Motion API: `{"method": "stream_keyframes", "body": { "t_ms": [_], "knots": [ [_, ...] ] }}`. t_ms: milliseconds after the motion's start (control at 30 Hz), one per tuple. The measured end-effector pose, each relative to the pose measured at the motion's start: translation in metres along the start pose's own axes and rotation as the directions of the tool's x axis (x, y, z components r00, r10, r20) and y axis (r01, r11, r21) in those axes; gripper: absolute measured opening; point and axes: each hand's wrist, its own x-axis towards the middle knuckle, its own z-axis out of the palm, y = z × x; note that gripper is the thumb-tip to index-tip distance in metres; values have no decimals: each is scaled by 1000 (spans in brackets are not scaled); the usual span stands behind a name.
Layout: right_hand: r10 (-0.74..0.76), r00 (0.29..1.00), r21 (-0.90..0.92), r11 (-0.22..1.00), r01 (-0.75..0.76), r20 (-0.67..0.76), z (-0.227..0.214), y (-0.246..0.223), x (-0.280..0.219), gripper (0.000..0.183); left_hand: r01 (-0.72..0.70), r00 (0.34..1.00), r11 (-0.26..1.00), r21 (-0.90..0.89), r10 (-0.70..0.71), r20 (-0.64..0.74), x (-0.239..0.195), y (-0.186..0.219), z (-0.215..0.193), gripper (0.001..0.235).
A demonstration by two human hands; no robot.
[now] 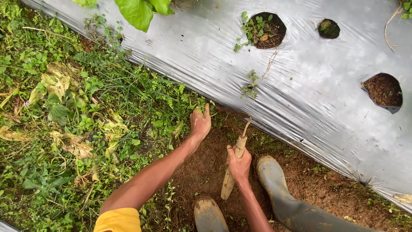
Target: The person uses a hoe to loosen soil and remove weeds from the ground between rows of plants covered with plastic mulch. They pull the uprooted weeds by hand and toss them aside, then continue hoeing along the row.
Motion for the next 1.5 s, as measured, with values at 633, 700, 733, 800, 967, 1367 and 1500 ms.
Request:
{"method": "stream_keyframes", "body": {
  "t_ms": [633, 700, 733, 800, 967, 1367, 1500],
  "knots": [
    [-132, 991, -89, 987, 131, -7, 13, -13, 0, 25, -217, 976, 957, 191, 219, 7, 3, -30, 5, 77],
    [-125, 992, -98, 988, 122, -16, 16, -24, -5, 27, -179, 984, 959, 221, 169, 60, 8, -31, 3, 89],
    [-123, 992, -99, 988, 121, -12, 17, -22, -4, 27, -175, 984, 960, 220, 166, 58, 7, -29, 2, 89],
    [-224, 975, -81, 971, 224, 13, 18, -19, -1, 25, -220, 975, 946, 237, 208, 77, 6, -25, -2, 79],
    [-268, 960, -131, 952, 277, 86, 25, -33, -5, 20, -204, 977, 958, 201, 186, 103, 8, -38, 5, 86],
    [-258, 961, -187, 944, 272, 98, 23, -14, -2, 14, -197, 977, 962, 191, 176, 123, 1, -47, 3, 78],
    [-281, 957, -160, 943, 290, 77, 20, -20, -2, 16, -172, 972, 947, 271, 118, 204, 47, -124, 46, 67]
  ]
}}
